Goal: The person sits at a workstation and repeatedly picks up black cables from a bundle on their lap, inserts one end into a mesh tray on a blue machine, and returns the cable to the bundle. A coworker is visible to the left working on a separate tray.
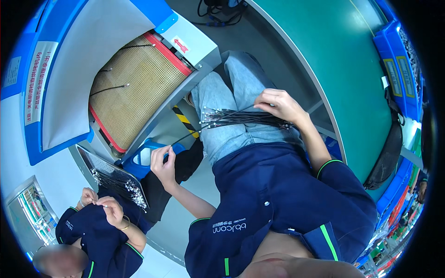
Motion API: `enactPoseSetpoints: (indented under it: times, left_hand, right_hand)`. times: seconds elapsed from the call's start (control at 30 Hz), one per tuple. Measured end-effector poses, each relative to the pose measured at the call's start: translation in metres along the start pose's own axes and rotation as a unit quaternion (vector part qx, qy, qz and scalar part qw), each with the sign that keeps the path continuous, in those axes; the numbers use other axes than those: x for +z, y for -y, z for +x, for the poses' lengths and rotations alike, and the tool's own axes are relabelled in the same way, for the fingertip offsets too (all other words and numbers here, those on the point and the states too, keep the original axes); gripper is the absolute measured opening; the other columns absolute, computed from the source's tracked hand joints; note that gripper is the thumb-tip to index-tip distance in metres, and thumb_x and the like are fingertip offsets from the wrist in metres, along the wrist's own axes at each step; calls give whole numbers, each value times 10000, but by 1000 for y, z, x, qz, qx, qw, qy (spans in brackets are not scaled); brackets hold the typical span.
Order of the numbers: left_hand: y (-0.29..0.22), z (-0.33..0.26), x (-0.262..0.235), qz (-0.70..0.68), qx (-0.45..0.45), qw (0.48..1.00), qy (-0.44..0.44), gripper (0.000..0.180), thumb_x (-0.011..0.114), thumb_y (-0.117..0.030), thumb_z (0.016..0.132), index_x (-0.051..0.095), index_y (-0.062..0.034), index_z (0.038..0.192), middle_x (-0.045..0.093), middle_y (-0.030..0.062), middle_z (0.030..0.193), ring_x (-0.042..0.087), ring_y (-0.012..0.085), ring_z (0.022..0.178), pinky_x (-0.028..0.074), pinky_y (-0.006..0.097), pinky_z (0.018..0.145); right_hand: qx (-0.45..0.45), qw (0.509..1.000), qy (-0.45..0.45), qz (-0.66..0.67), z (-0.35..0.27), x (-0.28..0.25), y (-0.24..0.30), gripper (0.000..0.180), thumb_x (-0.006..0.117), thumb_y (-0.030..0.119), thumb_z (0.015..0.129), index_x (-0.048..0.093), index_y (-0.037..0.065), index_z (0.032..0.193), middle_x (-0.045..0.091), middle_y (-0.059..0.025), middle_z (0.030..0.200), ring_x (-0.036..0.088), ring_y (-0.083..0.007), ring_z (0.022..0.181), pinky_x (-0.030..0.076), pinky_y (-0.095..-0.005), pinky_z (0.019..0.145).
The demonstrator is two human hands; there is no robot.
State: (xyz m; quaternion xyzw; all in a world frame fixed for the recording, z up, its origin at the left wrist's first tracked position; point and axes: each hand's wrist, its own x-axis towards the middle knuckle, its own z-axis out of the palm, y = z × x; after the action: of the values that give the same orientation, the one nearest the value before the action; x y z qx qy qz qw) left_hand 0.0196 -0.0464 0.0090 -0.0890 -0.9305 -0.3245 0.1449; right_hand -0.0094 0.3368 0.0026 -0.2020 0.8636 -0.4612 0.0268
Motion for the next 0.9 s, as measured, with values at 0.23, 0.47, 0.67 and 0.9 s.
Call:
enactPoseSetpoints:
  times: [0.23, 0.47, 0.67, 0.9]
  left_hand:
    - [5, 4, 4, -15, 8, 1000, -5, 141, 695, 74, 704, 650, 1, 816, 638, 88, 762, 602, 213, 713, 482, 307, 685]
    - [7, 3, 0, -7, 15, 1000, -12, 140, 698, 73, 711, 652, 0, 821, 642, 87, 779, 606, 208, 724, 488, 305, 691]
    - [9, 6, 1, -14, 16, 1000, -8, 150, 699, 78, 711, 652, -1, 829, 642, 89, 782, 609, 205, 724, 489, 300, 684]
    - [35, 52, 8, -31, 10, 999, 10, 124, 687, 47, 726, 658, -2, 836, 650, 106, 816, 624, 231, 755, 493, 309, 701]
  right_hand:
    - [65, 998, -16, -5, 1, 1, 8, 116, 648, 88, 850, 592, 6, 909, 590, -102, 810, 609, -245, 754, 474, -345, 653]
    - [19, 998, 55, 33, -3, -4, 4, 114, 653, 100, 838, 597, 21, 897, 583, -95, 791, 601, -256, 735, 479, -355, 656]
    - [-40, 998, 37, 11, -3, -5, 5, 118, 677, 96, 799, 598, 38, 864, 579, -77, 760, 593, -251, 702, 474, -360, 633]
    - [-59, 997, -9, -59, 20, -1, 7, 138, 701, 108, 766, 588, 44, 813, 580, -63, 746, 587, -240, 690, 470, -352, 620]
